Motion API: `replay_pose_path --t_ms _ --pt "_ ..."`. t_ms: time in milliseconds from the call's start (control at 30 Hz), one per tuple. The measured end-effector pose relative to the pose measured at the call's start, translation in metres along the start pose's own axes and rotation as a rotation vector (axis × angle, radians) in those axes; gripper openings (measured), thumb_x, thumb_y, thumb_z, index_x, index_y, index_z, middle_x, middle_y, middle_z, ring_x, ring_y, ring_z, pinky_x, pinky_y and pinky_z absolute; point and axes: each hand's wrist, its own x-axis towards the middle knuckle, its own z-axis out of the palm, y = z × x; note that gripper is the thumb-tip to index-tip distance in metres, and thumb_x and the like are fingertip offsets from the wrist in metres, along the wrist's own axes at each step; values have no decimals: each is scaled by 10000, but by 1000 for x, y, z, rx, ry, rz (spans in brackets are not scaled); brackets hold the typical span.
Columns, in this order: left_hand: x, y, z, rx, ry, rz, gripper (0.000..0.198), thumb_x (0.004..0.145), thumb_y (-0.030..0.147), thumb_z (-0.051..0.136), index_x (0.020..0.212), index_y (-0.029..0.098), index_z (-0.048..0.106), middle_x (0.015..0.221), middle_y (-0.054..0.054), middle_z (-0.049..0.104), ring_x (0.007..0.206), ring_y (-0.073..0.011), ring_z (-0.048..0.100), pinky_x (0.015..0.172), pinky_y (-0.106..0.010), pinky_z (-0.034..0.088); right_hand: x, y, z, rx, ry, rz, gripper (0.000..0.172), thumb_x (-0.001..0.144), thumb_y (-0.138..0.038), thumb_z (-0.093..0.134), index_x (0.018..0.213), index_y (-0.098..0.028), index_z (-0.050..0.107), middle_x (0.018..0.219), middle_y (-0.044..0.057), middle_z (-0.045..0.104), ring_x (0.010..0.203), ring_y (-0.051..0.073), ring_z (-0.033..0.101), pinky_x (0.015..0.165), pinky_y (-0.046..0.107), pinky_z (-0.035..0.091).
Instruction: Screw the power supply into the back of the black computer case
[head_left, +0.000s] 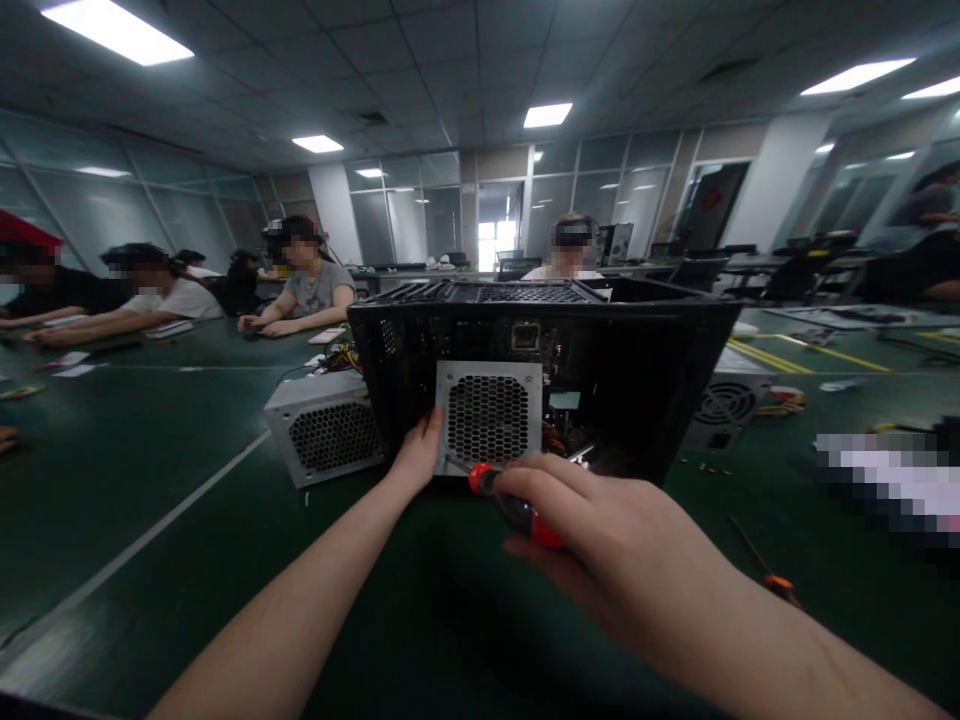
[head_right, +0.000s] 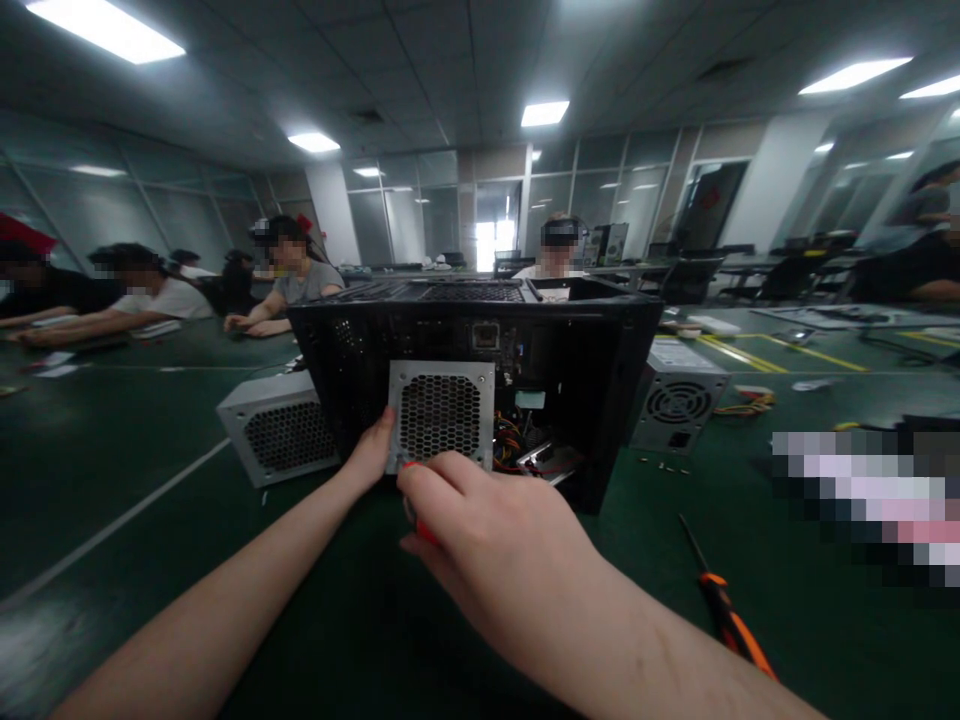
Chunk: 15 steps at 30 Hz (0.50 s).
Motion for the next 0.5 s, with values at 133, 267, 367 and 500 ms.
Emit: replay_pose_path --t_ms 133,267,367,500 --pt "0 -1 0 -3 -5 2 744 829 674 221 1193 126 569 1242 -157 583 1222 -260 488 1045 -375 329 2 2 3 -113 94 63 234 772 -312 635 952 -194 541 808 15 669 592 179 629 453 279 438" --pt "1 -1 1 -39 -16 4 755 820 685 238 1199 120 563 1239 -163 584 1210 -265 500 1050 -386 326 7 11 10 -168 307 199 260 814 -427 552 816 -167 568 610 20 608 505 177 588 413 278 407" --pt "0 1 0 -48 -16 -13 739 835 663 231 1238 124 536 1270 -156 562 1238 -258 473 1070 -387 301 11 20 18 -136 468 165 207 856 -274 513 990 -134 587 950 123 646 807 199 635 625 294 513" --pt "-2 5 0 -35 -20 -55 704 856 627 227 1233 123 540 1294 -153 544 1264 -261 444 1068 -391 308 12 28 20 -104 478 -11 220 873 -164 472 1048 -145 605 1065 131 604 924 197 591 766 330 516"
